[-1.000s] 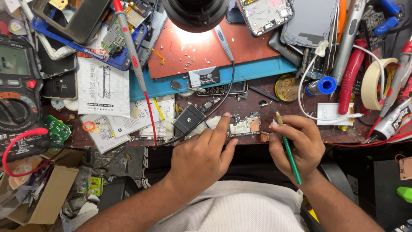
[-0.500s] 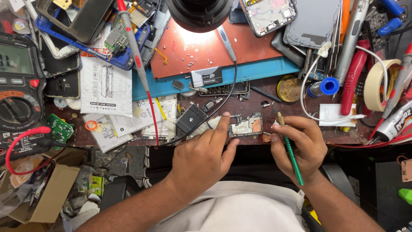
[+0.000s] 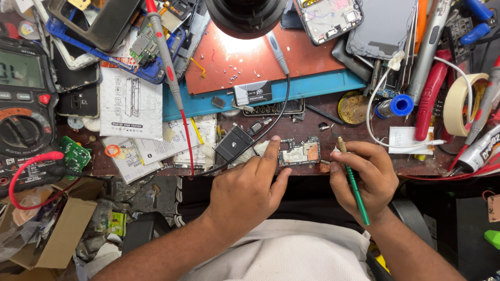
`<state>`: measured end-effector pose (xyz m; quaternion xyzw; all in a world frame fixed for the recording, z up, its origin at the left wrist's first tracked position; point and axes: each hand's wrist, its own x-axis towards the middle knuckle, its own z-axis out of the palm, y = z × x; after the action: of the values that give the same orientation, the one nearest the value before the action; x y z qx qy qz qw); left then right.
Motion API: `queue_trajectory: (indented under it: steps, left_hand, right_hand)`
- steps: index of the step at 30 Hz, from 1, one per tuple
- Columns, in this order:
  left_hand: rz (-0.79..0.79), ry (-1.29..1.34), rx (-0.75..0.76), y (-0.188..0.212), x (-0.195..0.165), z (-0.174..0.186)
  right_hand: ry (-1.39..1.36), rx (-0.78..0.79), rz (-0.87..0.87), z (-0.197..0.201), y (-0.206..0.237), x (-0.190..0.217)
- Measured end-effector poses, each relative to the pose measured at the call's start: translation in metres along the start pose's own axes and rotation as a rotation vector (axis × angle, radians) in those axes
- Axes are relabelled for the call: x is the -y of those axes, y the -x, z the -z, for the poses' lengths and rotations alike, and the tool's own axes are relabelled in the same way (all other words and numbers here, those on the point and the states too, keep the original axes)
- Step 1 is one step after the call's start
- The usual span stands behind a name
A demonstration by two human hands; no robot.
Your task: The person holds a phone motherboard on a cluttered repair bench and heats it with a hot air rework gun, steadying the board with the other hand. They then set the gun down and use a green-handled soldering iron to work on the board's components, repositioning the board and continuing to solder until the clip ends as they look up toward a shelf of equipment.
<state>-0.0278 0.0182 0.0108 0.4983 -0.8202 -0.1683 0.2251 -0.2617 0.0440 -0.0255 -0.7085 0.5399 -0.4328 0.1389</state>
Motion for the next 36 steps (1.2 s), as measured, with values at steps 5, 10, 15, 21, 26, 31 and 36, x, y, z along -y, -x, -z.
queue_trajectory:
  steps: [5,10,15,21,26,31,36]
  left_hand:
    - [-0.004,-0.003,-0.008,0.0003,0.0,0.0]
    - [-0.01,0.001,-0.017,0.0001,0.0001,-0.0008]
    - [-0.006,-0.005,-0.006,0.0008,0.0001,-0.0011]
    - [-0.002,0.005,-0.002,0.0007,0.0006,-0.0017]
    - [-0.004,-0.009,-0.008,0.0005,0.0008,-0.0025]
    - [-0.008,-0.028,-0.01,0.0008,0.0008,-0.0023]
    - [-0.004,-0.033,-0.013,0.0002,0.0009,-0.0021]
  right_hand:
    - [0.01,-0.002,0.008,0.0001,-0.0001,-0.0003]
    - [0.012,-0.002,0.002,-0.0001,0.0,0.0003]
    - [0.026,-0.001,0.011,0.0,0.0001,-0.0001]
    - [0.027,0.003,0.015,-0.0002,0.0002,-0.0007]
    - [0.035,0.006,0.021,-0.0002,-0.0007,0.0001]
    - [0.015,0.009,0.009,-0.0009,-0.0016,0.0013]
    - [0.014,0.008,0.02,-0.0018,-0.0031,0.0013]
